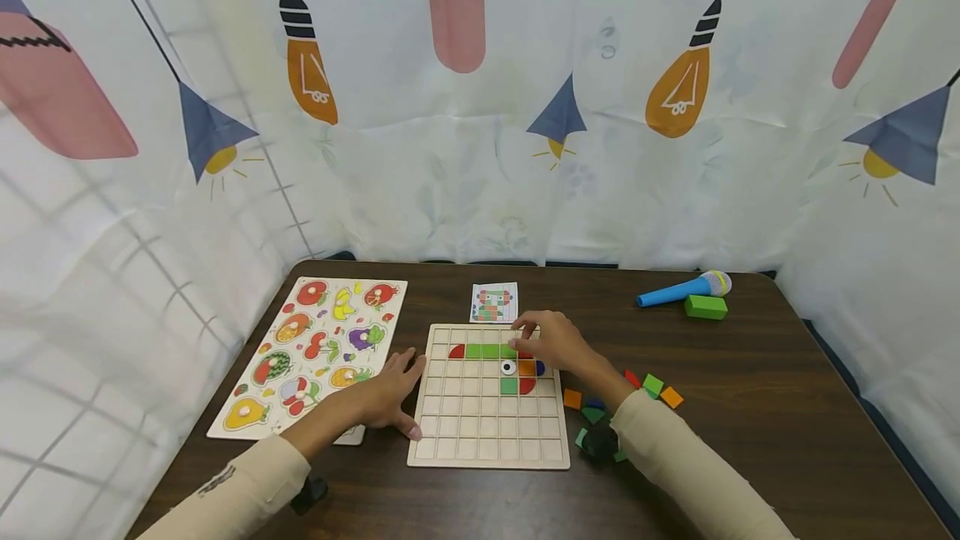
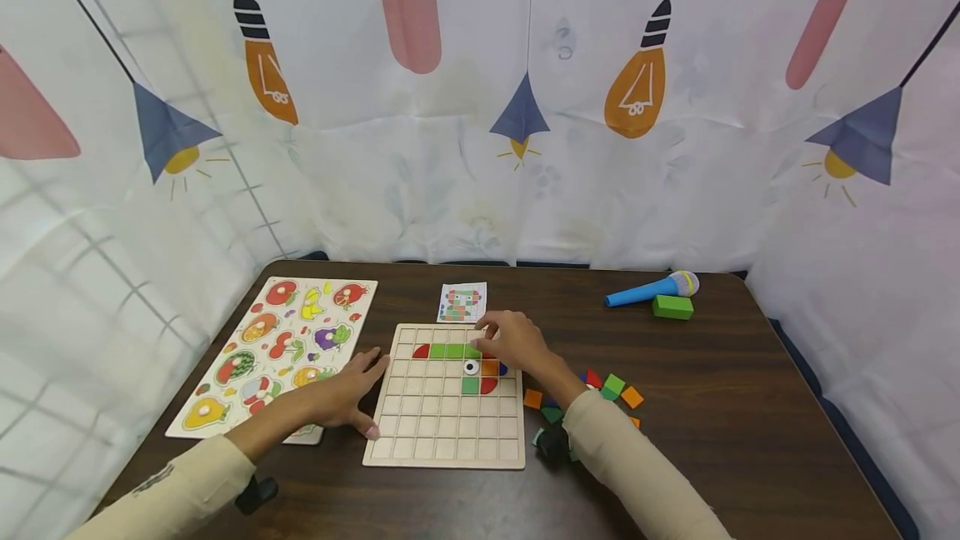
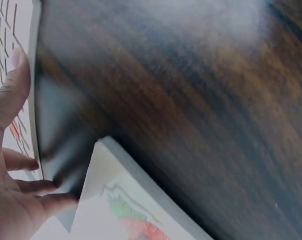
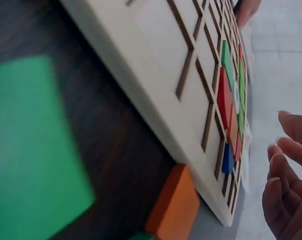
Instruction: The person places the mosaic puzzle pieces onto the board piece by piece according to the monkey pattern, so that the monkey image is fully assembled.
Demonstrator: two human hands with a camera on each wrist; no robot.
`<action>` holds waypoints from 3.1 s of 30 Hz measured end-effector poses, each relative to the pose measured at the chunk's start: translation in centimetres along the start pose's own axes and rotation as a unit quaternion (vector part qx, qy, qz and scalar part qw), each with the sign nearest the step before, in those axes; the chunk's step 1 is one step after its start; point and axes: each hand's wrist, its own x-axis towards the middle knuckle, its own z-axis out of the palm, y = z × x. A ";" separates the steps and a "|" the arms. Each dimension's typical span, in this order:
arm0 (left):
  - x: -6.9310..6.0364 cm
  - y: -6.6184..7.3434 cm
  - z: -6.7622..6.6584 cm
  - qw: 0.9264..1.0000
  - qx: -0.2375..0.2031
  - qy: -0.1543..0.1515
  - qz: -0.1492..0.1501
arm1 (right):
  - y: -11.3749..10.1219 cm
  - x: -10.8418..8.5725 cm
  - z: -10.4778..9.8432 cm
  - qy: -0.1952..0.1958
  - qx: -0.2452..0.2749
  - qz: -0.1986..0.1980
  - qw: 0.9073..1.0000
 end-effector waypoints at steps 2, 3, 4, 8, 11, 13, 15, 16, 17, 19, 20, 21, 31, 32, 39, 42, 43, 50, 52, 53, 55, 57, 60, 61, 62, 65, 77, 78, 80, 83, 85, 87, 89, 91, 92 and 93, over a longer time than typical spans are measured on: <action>0.1 0.1 0.1 1.000 -0.001 0.001 -0.001 | 0.4 -0.3 -0.2 0.003 -0.004 0.001 1.000; 0.1 0.1 0.1 1.000 0.000 0.001 -0.001 | 0.5 -0.5 -0.3 0.004 -0.004 0.001 1.000; 0.1 0.1 0.2 1.000 0.000 0.002 -0.002 | 0.6 -0.6 -0.4 0.006 -0.005 0.001 1.000; 0.1 0.2 0.2 1.000 0.004 0.002 -0.005 | 1.1 -1.3 -1.0 0.007 -0.008 0.006 1.000; 0.1 0.3 0.1 1.000 0.006 0.002 -0.003 | 1.6 -1.9 -1.4 0.007 -0.012 0.015 1.000; 0.1 0.3 0.0 1.000 0.007 0.004 -0.002 | 2.0 -2.3 -1.7 0.007 -0.012 0.016 1.000; 0.1 0.2 0.0 1.000 0.004 0.004 -0.001 | 2.5 -2.7 -1.9 0.009 -0.014 0.012 1.000; 0.1 0.2 0.0 1.000 0.001 0.004 0.000 | 2.7 -2.9 -2.0 0.010 -0.015 0.009 1.000; 0.1 0.2 -0.1 1.000 -0.001 0.002 0.001 | 3.0 -3.2 -2.1 0.009 -0.014 0.007 1.000; 0.1 0.2 -0.2 1.000 -0.005 -0.002 0.002 | 3.6 -3.8 -2.5 0.009 -0.014 0.003 1.000; 0.1 0.2 -0.3 1.000 -0.005 -0.005 0.003 | 3.9 -4.1 -2.6 0.009 -0.014 0.002 1.000; 0.1 0.2 -0.3 1.000 -0.004 -0.007 0.005 | 4.2 -4.4 -2.8 0.009 -0.012 0.001 1.000; 0.1 0.1 -0.3 1.000 -0.003 -0.012 0.002 | 6.5 -7.2 -5.1 0.019 -0.006 -0.039 0.999; 0.1 0.0 -0.3 1.000 -0.005 -0.012 0.002 | 6.8 -7.4 -5.3 0.019 -0.007 -0.042 0.999; 0.0 0.2 -0.4 1.000 -0.012 -0.011 0.007 | 7.9 -8.6 -6.2 0.009 -0.014 -0.039 0.999; 0.0 0.2 -0.4 1.000 -0.012 -0.012 0.006 | 8.3 -9.0 -6.4 0.002 -0.024 -0.034 0.999; 0.0 0.2 -0.4 1.000 -0.011 -0.012 0.006 | 8.5 -9.1 -6.4 -0.002 -0.030 -0.035 0.999; 0.1 0.1 -0.4 1.000 -0.008 -0.012 0.008 | 8.9 -9.7 -6.3 -0.024 -0.061 -0.015 0.998; 0.1 0.2 -0.4 1.000 -0.006 -0.011 0.009 | 8.9 -9.8 -6.2 -0.023 -0.073 -0.008 0.997; 0.0 0.2 -0.3 1.000 -0.006 -0.011 0.009 | 8.8 -9.8 -6.1 -0.021 -0.077 -0.002 0.997; 0.1 0.3 -0.3 1.000 -0.005 -0.011 0.008 | 8.7 -9.9 -5.8 -0.018 -0.084 0.014 0.996; 0.1 0.3 -0.3 1.000 -0.004 -0.012 0.007 | 8.6 -10.1 -5.6 -0.015 -0.089 0.023 0.996; 0.1 0.3 -0.3 1.000 -0.002 -0.012 0.005 | 8.5 -10.3 -5.3 -0.007 -0.095 0.036 0.995; 0.2 0.2 -0.2 1.000 -0.001 -0.012 0.004 | 8.4 -10.3 -5.2 -0.004 -0.100 0.039 0.994; 0.2 0.2 -0.2 1.000 0.000 -0.011 0.004 | 8.4 -10.3 -5.2 0.000 -0.104 0.042 0.994; 0.2 0.1 -0.2 1.000 0.002 -0.011 0.000 | 8.1 -10.3 -5.0 0.008 -0.111 0.056 0.992; 0.0 0.1 -0.3 1.000 0.002 -0.010 0.002 | 7.3 -10.1 -4.0 0.025 -0.113 0.081 0.990; 0.0 0.1 -0.3 1.000 0.002 -0.010 0.003 | 7.3 -10.1 -4.0 0.026 -0.112 0.080 0.990; 0.0 0.2 -0.3 1.000 0.002 -0.010 0.004 | 7.2 -10.0 -4.0 0.024 -0.110 0.083 0.990; 0.0 0.1 -0.3 1.000 -0.001 -0.010 0.004 | 7.1 -9.9 -4.0 0.018 -0.107 0.086 0.990; 0.0 0.1 -0.3 1.000 -0.001 -0.011 0.004 | 7.1 -9.9 -4.0 0.015 -0.105 0.088 0.990; 0.0 0.1 -0.3 1.000 -0.001 -0.012 0.003 | 6.9 -9.9 -4.0 0.012 -0.103 0.089 0.991; 0.0 0.1 -0.3 1.000 0.000 -0.013 0.002 | 6.8 -9.9 -4.0 0.008 -0.102 0.090 0.991; 0.0 0.1 -0.4 1.000 -0.001 -0.013 0.001 | 6.7 -9.9 -4.0 0.002 -0.099 0.089 0.991; 0.0 0.1 -0.4 1.000 -0.001 -0.014 0.001 | 6.6 -9.9 -3.9 -0.001 -0.097 0.091 0.991; 0.0 0.1 -0.3 1.000 -0.001 -0.015 0.002 | 6.6 -9.9 -3.9 -0.005 -0.095 0.093 0.991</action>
